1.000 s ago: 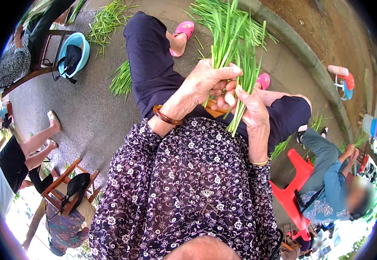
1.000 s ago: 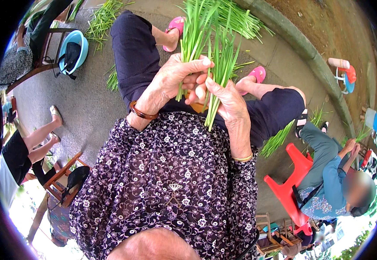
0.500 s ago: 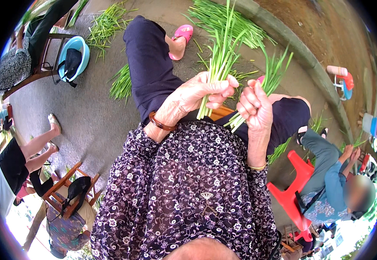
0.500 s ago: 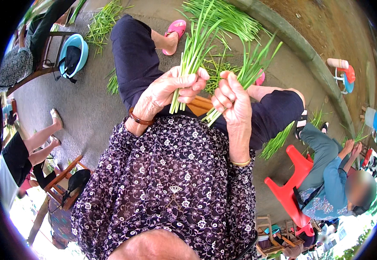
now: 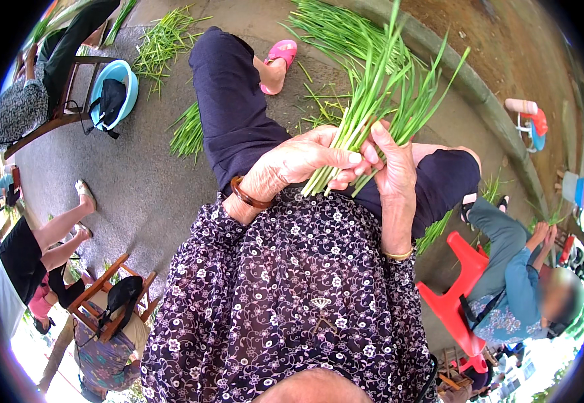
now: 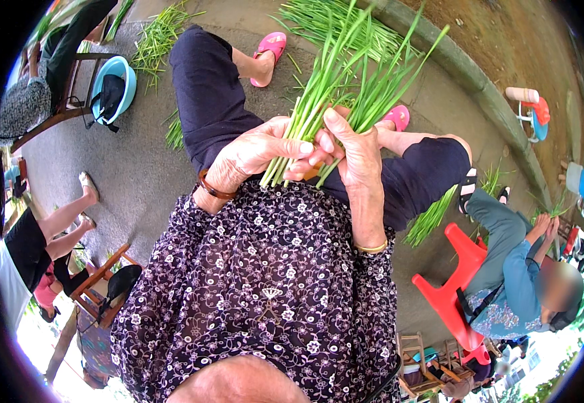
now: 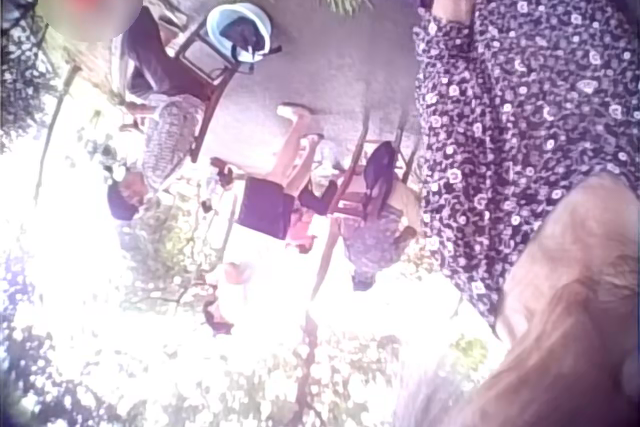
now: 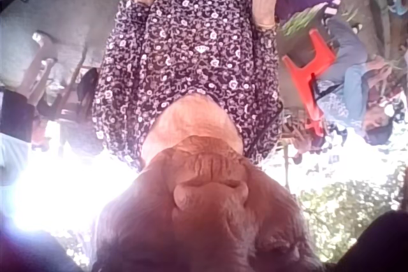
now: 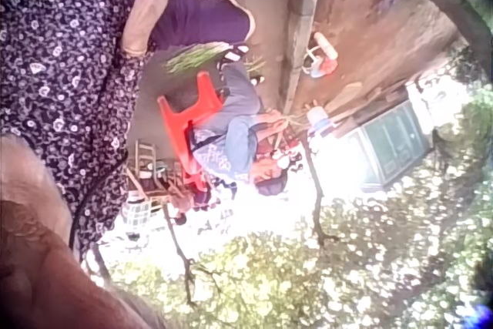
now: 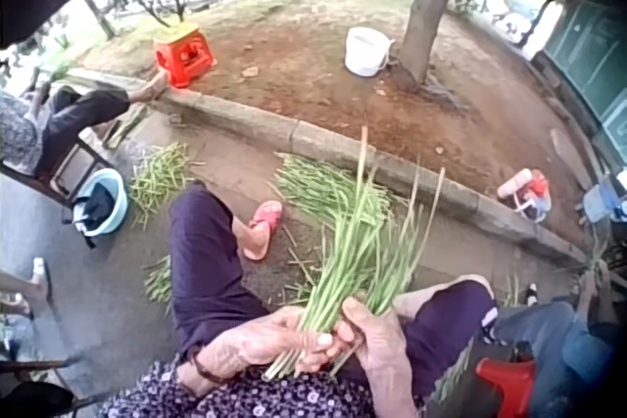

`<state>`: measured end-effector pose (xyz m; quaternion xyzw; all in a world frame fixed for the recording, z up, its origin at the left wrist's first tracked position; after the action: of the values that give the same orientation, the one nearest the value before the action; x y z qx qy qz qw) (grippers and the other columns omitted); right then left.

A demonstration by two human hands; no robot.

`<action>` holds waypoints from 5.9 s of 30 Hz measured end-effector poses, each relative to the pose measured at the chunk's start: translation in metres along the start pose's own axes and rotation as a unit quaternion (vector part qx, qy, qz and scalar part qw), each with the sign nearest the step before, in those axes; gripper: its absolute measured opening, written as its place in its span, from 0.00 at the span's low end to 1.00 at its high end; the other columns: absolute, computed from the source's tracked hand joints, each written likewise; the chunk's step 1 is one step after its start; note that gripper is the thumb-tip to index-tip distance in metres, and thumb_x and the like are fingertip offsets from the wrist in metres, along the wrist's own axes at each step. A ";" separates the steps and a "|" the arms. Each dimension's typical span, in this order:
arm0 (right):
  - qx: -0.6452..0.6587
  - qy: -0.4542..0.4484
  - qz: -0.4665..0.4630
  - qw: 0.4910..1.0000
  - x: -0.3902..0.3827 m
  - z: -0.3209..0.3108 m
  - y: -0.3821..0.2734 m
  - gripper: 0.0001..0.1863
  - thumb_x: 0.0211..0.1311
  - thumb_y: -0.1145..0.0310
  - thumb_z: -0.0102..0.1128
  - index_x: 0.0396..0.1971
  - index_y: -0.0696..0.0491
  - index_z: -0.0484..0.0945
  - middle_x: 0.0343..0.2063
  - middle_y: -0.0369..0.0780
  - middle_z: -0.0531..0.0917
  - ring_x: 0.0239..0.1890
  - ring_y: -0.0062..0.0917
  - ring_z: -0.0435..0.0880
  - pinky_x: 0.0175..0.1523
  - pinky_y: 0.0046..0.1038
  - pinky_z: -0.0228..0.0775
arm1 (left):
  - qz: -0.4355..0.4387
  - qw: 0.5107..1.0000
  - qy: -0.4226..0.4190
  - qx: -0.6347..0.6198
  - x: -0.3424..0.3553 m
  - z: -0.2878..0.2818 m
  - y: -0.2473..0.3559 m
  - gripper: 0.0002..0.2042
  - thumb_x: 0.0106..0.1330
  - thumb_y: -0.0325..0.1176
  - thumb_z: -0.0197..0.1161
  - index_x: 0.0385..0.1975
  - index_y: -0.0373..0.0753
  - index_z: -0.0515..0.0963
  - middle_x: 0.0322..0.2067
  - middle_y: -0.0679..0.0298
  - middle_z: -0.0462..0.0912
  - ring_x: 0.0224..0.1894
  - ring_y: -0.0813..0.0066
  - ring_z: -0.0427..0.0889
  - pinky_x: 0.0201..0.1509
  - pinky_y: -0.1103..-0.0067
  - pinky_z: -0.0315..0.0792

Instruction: The person cleans and sorts a bundle of green stalks by hand, removing withered parts and aligning the stems in a neat pile.

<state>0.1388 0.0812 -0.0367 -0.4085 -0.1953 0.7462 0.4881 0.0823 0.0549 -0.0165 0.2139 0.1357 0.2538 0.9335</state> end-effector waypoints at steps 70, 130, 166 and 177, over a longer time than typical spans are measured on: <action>-0.195 0.049 -0.070 0.977 -0.002 0.014 -0.003 0.06 0.50 0.75 0.56 0.28 0.60 0.75 0.14 0.31 0.73 0.08 0.08 0.62 0.10 0.12 0.50 | 0.175 0.934 0.293 0.102 -0.040 -0.043 0.036 0.09 0.53 0.25 0.59 0.33 0.31 0.72 0.22 0.67 0.73 0.16 0.85 0.68 0.16 0.90 0.62; 0.164 -0.111 0.028 0.980 0.017 0.006 0.019 0.11 0.58 0.64 0.48 0.30 0.57 0.73 0.37 0.38 0.73 0.41 0.26 0.72 0.47 0.31 0.67 | 0.140 0.954 0.250 0.089 -0.032 -0.049 0.020 0.12 0.58 0.33 0.56 0.34 0.30 0.70 0.26 0.62 0.75 0.26 0.77 0.76 0.30 0.82 0.74; 0.015 0.026 -0.041 0.999 0.012 -0.001 -0.003 0.08 0.48 0.76 0.58 0.29 0.58 0.72 0.26 0.40 0.77 0.12 0.11 0.62 0.13 0.14 0.56 | 0.077 0.956 0.227 0.169 -0.029 -0.041 0.009 0.14 0.60 0.38 0.52 0.37 0.33 0.71 0.24 0.71 0.73 0.20 0.91 0.65 0.20 0.92 0.59; 0.078 -0.049 -0.102 0.991 0.015 0.000 -0.015 0.07 0.52 0.78 0.51 0.33 0.57 0.73 0.29 0.40 0.76 0.13 0.12 0.61 0.13 0.15 0.57 | 0.067 0.955 0.246 0.151 -0.046 -0.039 0.013 0.12 0.58 0.34 0.55 0.36 0.30 0.72 0.18 0.70 0.71 0.19 0.87 0.68 0.21 0.91 0.62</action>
<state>0.1446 0.1012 -0.0322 -0.3097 -0.2009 0.7249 0.5816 0.0245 0.0537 -0.0377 0.2918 0.3831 0.3368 0.8091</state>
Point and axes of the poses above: each hand's wrist, its own x-axis towards the middle knuckle, its own z-axis out of the palm, y = z × x, the point moved 10 cm from there along x, towards the middle knuckle
